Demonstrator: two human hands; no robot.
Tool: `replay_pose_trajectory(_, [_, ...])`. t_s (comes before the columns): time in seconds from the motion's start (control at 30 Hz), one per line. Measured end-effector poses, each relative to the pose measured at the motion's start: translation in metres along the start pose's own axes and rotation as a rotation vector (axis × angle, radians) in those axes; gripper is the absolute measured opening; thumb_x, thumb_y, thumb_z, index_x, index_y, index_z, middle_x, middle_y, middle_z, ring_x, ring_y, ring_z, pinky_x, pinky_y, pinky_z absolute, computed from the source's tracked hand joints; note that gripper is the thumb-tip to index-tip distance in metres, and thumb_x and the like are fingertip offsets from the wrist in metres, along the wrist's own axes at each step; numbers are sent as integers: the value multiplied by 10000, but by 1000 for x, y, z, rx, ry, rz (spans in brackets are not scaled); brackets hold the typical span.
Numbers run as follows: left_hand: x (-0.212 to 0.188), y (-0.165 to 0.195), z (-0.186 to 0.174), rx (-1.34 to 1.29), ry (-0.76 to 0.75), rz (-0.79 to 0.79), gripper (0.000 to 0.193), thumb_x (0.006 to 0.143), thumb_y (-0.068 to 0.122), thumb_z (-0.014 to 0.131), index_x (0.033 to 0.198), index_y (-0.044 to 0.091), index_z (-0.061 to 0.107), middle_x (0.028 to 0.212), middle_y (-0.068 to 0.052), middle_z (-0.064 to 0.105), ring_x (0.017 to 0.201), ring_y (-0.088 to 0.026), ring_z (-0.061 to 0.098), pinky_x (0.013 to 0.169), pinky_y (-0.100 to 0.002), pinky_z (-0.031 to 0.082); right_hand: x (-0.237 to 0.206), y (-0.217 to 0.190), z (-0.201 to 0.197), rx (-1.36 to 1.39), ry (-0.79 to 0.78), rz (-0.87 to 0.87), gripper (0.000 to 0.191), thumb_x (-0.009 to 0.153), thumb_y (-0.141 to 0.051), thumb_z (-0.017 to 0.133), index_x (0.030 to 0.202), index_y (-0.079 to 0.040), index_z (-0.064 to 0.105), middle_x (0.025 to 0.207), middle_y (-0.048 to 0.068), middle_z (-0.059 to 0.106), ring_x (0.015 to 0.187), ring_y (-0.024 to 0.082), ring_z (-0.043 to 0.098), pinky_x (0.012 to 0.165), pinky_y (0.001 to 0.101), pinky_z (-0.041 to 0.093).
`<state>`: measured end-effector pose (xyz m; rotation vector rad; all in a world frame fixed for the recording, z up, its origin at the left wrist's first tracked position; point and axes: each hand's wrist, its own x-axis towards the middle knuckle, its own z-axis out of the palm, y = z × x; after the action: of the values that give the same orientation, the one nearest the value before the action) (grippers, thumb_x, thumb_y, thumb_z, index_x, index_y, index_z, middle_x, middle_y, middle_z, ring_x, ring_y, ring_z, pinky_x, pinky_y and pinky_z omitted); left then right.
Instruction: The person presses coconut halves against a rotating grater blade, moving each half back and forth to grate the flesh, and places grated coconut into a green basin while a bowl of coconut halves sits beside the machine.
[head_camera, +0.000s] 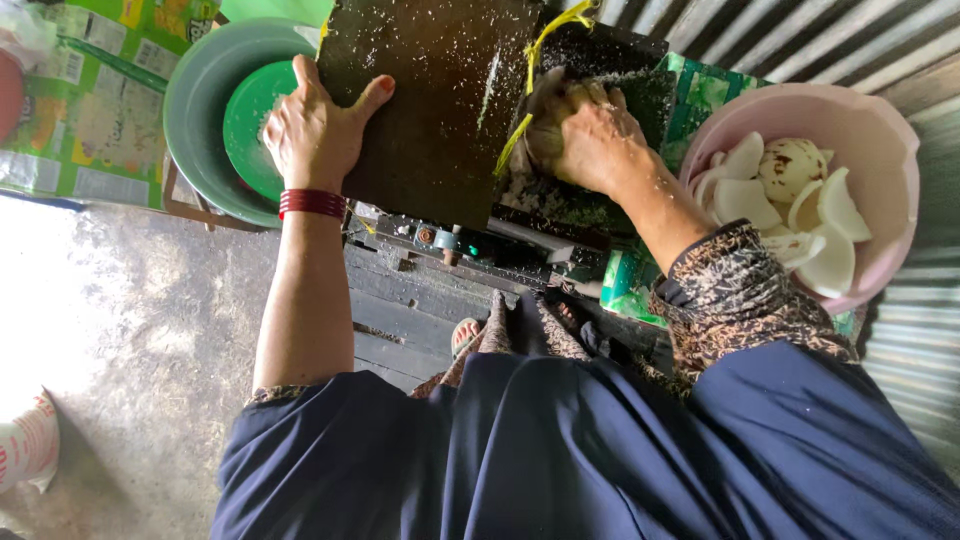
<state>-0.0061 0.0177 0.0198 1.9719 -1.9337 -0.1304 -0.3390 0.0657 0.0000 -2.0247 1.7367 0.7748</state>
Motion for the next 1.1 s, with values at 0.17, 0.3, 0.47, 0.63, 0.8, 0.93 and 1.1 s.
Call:
replay_pose_trajectory(0.17, [3, 0, -1, 3, -32, -18, 912, 821, 877, 707, 1130, 40, 517, 865, -264, 707, 867, -480, 679, 776, -567, 511, -11, 1, 26, -80, 541, -87, 324, 786, -1, 654, 1108, -22, 681, 1590, 327, 357, 1444, 497, 307, 1165, 627, 213])
replay_pose_trajectory(0.3, [3, 1, -3, 14, 3, 17, 897, 833, 871, 707, 1120, 41, 525, 874, -263, 711, 877, -469, 687, 786, -560, 515, -40, 29, 36, 410, 414, -208, 715, 805, -143, 745, 1447, -5, 460, 1641, 217, 254, 1489, 404, 207, 1189, 530, 198])
replay_pose_trajectory(0.47, [3, 3, -3, 5, -38, -22, 913, 837, 881, 688, 1137, 34, 520, 895, -267, 709, 904, -472, 683, 810, -565, 510, -52, 47, 34, 551, 556, -400, 775, 840, -104, 697, 1562, -114, 414, 1606, 140, 404, 1503, 317, 395, 1300, 476, 330])
replay_pose_trajectory(0.63, [2, 0, -1, -18, -21, -15, 931, 832, 898, 691, 1154, 41, 517, 905, -267, 713, 907, -483, 678, 802, -569, 507, -46, 44, 44, 122, 754, -362, 581, 942, -118, 719, 1468, -274, 528, 1684, 56, 347, 1586, 339, 360, 1314, 526, 297])
replay_pose_trajectory(0.8, [1, 0, 0, -18, -3, 0, 931, 831, 903, 695, 1138, 43, 510, 911, -259, 715, 897, -487, 677, 787, -569, 509, -30, 27, 48, -367, 629, -181, 628, 948, -336, 647, 1531, -178, 473, 1653, 277, 258, 1498, 417, 355, 1128, 592, 364])
replay_pose_trajectory(0.93, [0, -1, -1, -45, -11, -10, 925, 833, 891, 695, 1150, 43, 506, 906, -252, 718, 902, -484, 677, 793, -568, 508, -24, 21, 38, -216, 581, -199, 572, 1063, -59, 457, 1622, -175, 435, 1647, 363, 248, 1320, 442, 509, 872, 495, 582])
replay_pose_trajectory(1.1, [2, -1, 1, -15, 11, 6, 912, 853, 892, 698, 1128, 42, 511, 908, -256, 716, 893, -482, 680, 787, -572, 510, -35, 33, 26, -47, 833, -477, 526, 894, -181, 666, 1412, -137, 582, 1477, 367, 389, 1356, 528, 442, 1001, 556, 552])
